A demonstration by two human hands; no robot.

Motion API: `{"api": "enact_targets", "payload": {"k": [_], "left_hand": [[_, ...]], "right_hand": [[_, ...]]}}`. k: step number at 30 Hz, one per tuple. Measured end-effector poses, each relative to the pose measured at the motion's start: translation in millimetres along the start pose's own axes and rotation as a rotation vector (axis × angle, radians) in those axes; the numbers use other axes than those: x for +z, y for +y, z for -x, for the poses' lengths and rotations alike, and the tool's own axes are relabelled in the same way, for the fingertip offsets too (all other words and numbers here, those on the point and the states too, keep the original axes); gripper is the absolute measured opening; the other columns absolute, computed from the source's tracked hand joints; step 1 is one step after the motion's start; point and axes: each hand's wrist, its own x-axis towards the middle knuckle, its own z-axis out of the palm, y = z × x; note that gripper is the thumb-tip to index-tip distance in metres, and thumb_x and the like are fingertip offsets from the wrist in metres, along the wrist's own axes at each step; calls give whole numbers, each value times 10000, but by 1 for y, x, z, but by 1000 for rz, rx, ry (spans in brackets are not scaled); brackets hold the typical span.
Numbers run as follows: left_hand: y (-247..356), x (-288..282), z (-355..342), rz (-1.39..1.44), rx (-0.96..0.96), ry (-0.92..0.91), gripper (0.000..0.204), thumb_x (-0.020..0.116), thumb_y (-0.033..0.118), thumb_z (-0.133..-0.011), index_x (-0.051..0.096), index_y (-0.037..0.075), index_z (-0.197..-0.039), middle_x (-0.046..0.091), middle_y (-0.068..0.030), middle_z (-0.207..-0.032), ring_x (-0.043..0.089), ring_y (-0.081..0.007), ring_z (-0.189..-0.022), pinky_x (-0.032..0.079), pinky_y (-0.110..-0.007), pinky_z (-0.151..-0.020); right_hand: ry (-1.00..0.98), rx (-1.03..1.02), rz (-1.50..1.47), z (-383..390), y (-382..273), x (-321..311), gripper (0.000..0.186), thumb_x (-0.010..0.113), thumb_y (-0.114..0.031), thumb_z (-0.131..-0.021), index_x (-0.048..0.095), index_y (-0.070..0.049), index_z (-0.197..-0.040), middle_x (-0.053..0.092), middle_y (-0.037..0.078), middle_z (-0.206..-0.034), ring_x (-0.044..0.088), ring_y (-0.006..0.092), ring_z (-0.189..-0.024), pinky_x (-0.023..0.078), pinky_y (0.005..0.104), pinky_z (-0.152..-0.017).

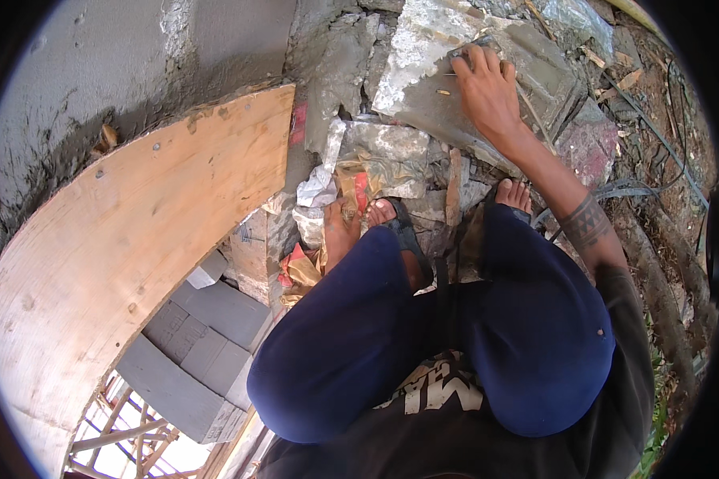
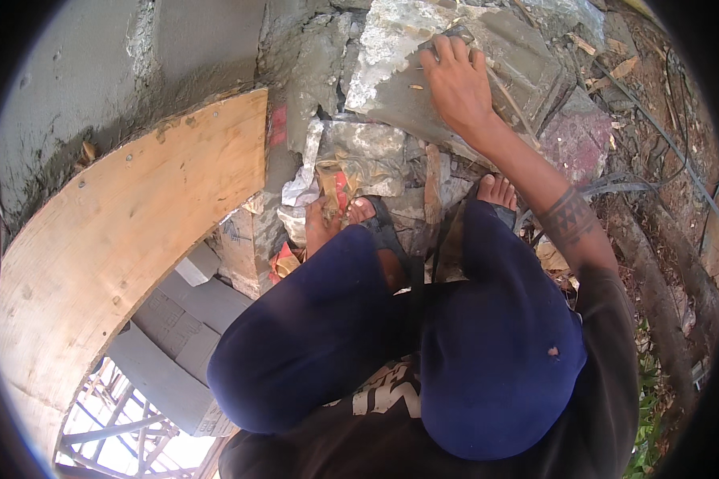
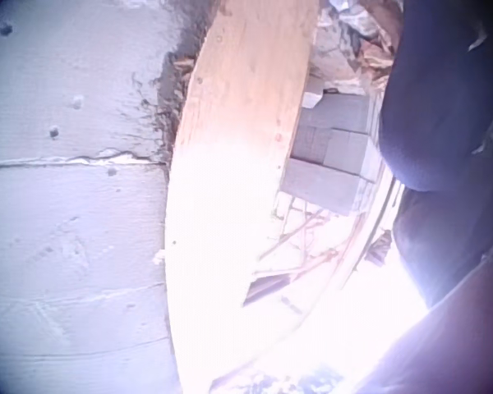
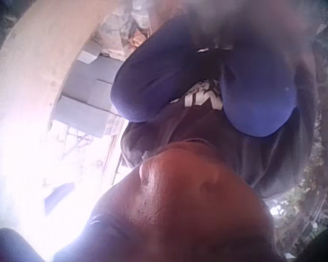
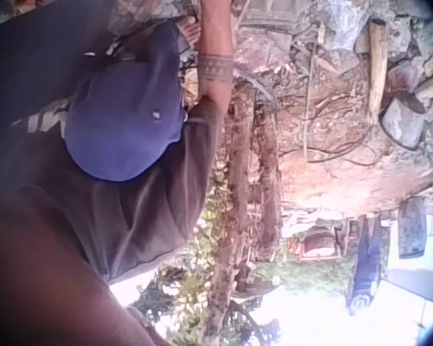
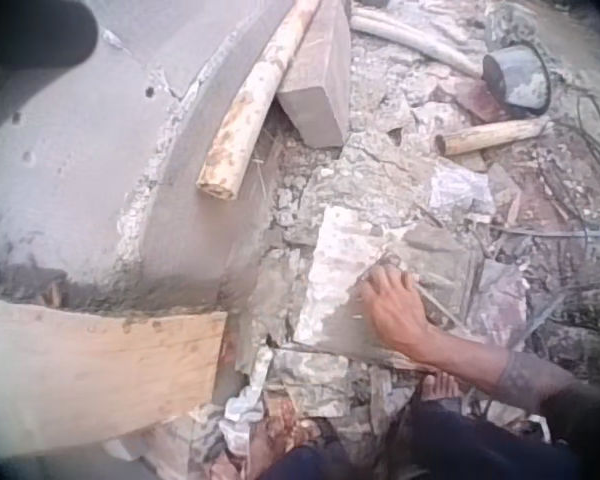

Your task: The person applies cement to a wooden plank using a trowel and their hands. They repeatedly scoop cement from a pile and spread it along the plank's edge, smoothing it with the trowel.

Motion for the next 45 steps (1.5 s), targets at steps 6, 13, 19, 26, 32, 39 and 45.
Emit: {"api": "enact_targets", "payload": {"k": [6, 13, 19, 26, 32, 39, 45], "left_hand": [[4, 20, -3, 106, -93, 44, 517, 788, 36, -851, 547, -10, -1306, 696, -243, -1141, 692, -348, -1080, 536, -423, -930], [-37, -9, -11, -52, 26, -83, 361, 782, 69, -793, 690, 17, -1139, 721, -225, -1122, 662, -434, -1079, 530, -480, -939], [-30, -35, -15, 473, 6, -237, 373, 607, -9, -899, 616, 22, -1271, 647, -70, -1127, 585, -172, -1051, 447, -315, -958], [-37, -51, -12, 934, -220, -281, 574, 686, 52, -983, 453, 22, -1506, 616, -33, -1330, 535, -107, -1245, 449, -301, -1048], [26, -76, -20, 293, -405, -266, 848, 866, 195, -859, 396, 36, -1546, 676, -151, -1248, 657, -205, -1131, 560, -360, -880], [-37, -52, -3, 541, -190, -55, 454, 831, 133, -908, 648, -23, -1293, 718, -8, -1081, 610, -75, -901, 523, -276, -822], [-36, -50, -10, 549, -79, 48, 322, 773, 182, -962, 705, 11, -1225, 721, -10, -971, 587, -76, -869, 505, -273, -798]], "right_hand": [[-323, -285, -499, 50, -81, 31, 584, 719, -172, -897, 503, -20, -1418, 529, 186, -1421, 495, 357, -1325, 447, 470, -1080], [-382, -534, -340, 70, -142, 79, 1084, 865, -428, -745, 339, 8, -1586, 560, 133, -1381, 495, 293, -1329, 386, 444, -1078], [-521, -502, -434, 50, -139, 82, 734, 776, -152, -788, 508, -19, -1459, 620, 154, -1229, 543, 307, -1267, 413, 429, -1042], [-569, -488, -570, 11, -161, 68, 472, 742, -43, -771, 624, -7, -1226, 603, 201, -1248, 551, 386, -1262, 522, 472, -1007], [-489, -446, -568, -16, -163, 44, 437, 721, -31, -793, 600, -23, -1213, 540, 208, -1294, 552, 414, -1253, 553, 493, -970], [-487, -291, -570, -20, -161, 49, 351, 644, -22, -826, 622, -27, -1176, 607, 228, -1186, 684, 451, -1023, 582, 533, -843], [-523, -375, -520, -26, -136, 65, 352, 634, -17, -823, 629, -31, -1174, 724, 212, -954, 722, 419, -936, 582, 531, -812]]}}
